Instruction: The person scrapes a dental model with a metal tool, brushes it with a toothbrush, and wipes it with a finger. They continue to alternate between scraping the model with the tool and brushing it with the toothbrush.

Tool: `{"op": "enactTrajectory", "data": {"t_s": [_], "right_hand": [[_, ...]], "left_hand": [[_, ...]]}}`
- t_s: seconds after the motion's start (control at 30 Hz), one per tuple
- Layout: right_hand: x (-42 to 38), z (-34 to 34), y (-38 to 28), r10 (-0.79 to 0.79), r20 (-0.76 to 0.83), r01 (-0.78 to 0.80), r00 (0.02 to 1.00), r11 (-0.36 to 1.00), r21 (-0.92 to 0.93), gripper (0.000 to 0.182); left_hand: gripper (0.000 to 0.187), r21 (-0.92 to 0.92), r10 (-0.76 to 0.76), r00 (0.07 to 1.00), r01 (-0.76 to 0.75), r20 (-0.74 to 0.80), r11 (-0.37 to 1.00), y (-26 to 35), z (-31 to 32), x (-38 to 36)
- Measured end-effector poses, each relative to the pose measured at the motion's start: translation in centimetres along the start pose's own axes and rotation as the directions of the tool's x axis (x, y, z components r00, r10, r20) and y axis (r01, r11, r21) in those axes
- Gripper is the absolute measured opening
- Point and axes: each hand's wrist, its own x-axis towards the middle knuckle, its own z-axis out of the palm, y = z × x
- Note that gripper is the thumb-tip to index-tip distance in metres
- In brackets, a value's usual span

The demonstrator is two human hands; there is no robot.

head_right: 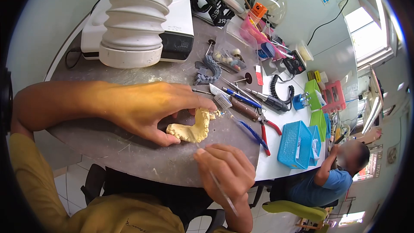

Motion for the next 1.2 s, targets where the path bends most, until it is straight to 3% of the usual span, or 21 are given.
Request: {"op": "enactTrajectory", "data": {"t_s": [0.03,0.1,0.2,0.23,0.33,0.4,0.47,0.53,0.6,0.67,0.73,0.8,0.87,0.9,0.93,1.0,1.03,1.07,1.13,1.17,1.2], "right_hand": [[-0.6,-0.5,0.1,-0.006,-0.001,0.006,1.000,1.000,-0.002,0.022],[-1.5,-1.7,0.4,0.184,-0.146,-0.158,0.972,0.972,0.176,0.021],[-1.5,-3.0,-0.7,0.203,-0.270,-0.143,0.941,0.964,0.226,0.019],[-1.7,-3.7,-1.1,0.149,-0.262,-0.114,0.953,0.983,0.147,0.022],[-3.2,-3.6,-2.8,0.119,-0.378,-0.048,0.918,0.980,0.193,0.034],[-3.6,-3.3,-2.9,0.059,-0.390,0.007,0.919,0.986,0.167,0.033],[-3.6,-3.4,-2.8,0.019,-0.213,0.015,0.977,0.988,0.153,0.030],[-3.0,-3.1,-2.4,0.021,-0.172,0.009,0.985,0.985,0.172,0.027],[-1.6,-2.5,-2.6,0.057,-0.021,-0.053,0.998,0.988,0.145,0.019],[-2.1,-1.7,-2.5,0.027,-0.006,-0.026,1.000,0.991,0.130,0.020],[-4.0,-1.1,-2.8,0.190,-0.127,-0.171,0.974,0.974,0.147,0.024],[-4.5,-1.2,-2.8,0.174,-0.136,-0.151,0.975,0.975,0.166,0.023],[-4.4,-0.1,-3.2,0.101,-0.545,0.159,0.832,0.898,0.410,0.017],[-4.6,-0.4,-3.2,0.047,-0.466,0.086,0.884,0.962,0.260,0.027],[-4.5,-0.8,-3.1,0.048,-0.467,0.084,0.883,0.962,0.259,0.027],[-4.3,-1.7,-2.9,0.143,-0.052,-0.129,0.988,0.968,0.215,0.036],[-4.5,-1.6,-3.4,0.202,-0.140,-0.173,0.969,0.966,0.194,0.048],[-5.4,-1.3,-3.3,0.203,-0.139,-0.173,0.969,0.965,0.197,0.048],[-6.2,-0.3,-3.3,0.206,-0.390,-0.079,0.897,0.945,0.318,0.023],[-6.4,-0.1,-3.1,0.173,-0.356,-0.098,0.918,0.971,0.220,0.038],[-6.2,-0.5,-2.7,0.173,-0.363,-0.098,0.916,0.971,0.217,0.038]], "left_hand": [[0.082,0.004,0.002,1.000,-0.002,-0.005,1.000,-0.5,0.6,-0.1],[0.083,0.104,0.206,0.966,-0.192,-0.154,0.976,-1.0,1.4,-0.2],[0.085,0.071,0.133,0.985,-0.126,-0.108,0.990,-0.9,1.4,-0.4],[0.085,0.069,0.137,0.985,-0.131,-0.105,0.989,-1.0,1.5,-0.3],[0.088,0.092,0.172,0.975,-0.161,-0.138,0.983,-0.9,1.7,-0.3],[0.091,0.092,0.146,0.983,-0.136,-0.115,0.986,-0.9,1.6,-0.4],[0.091,0.100,0.167,0.978,-0.155,-0.123,0.983,-0.8,1.6,-0.5],[0.092,0.109,0.185,0.974,-0.171,-0.135,0.979,-1.0,1.7,-0.6],[0.092,0.148,0.296,0.941,-0.273,-0.165,0.950,-1.2,1.9,-0.5],[0.092,0.146,0.288,0.945,-0.266,-0.155,0.953,-1.4,1.9,-0.6],[0.092,0.139,0.279,0.950,-0.260,-0.142,0.956,-1.3,1.8,-0.6],[0.094,0.158,0.300,0.945,-0.279,-0.128,0.947,-1.2,1.8,-0.6],[0.095,0.171,0.319,0.938,-0.295,-0.138,0.940,-1.1,1.8,-0.5],[0.097,0.186,0.340,0.928,-0.312,-0.150,0.932,-1.1,1.8,-0.5],[0.097,0.184,0.342,0.928,-0.314,-0.148,0.931,-1.1,1.8,-0.4],[0.099,0.198,0.340,0.930,-0.309,-0.143,0.930,-1.1,1.7,-0.5],[0.099,0.196,0.338,0.930,-0.309,-0.142,0.931,-1.0,1.7,-0.5],[0.100,0.191,0.328,0.935,-0.300,-0.137,0.935,-1.0,1.6,-0.5],[0.101,0.184,0.317,0.940,-0.292,-0.126,0.939,-0.8,1.5,-0.6],[0.101,0.180,0.303,0.947,-0.281,-0.110,0.943,-0.7,1.4,-0.7],[0.102,0.180,0.291,0.952,-0.272,-0.093,0.945,-0.6,1.3,-0.6]]}}
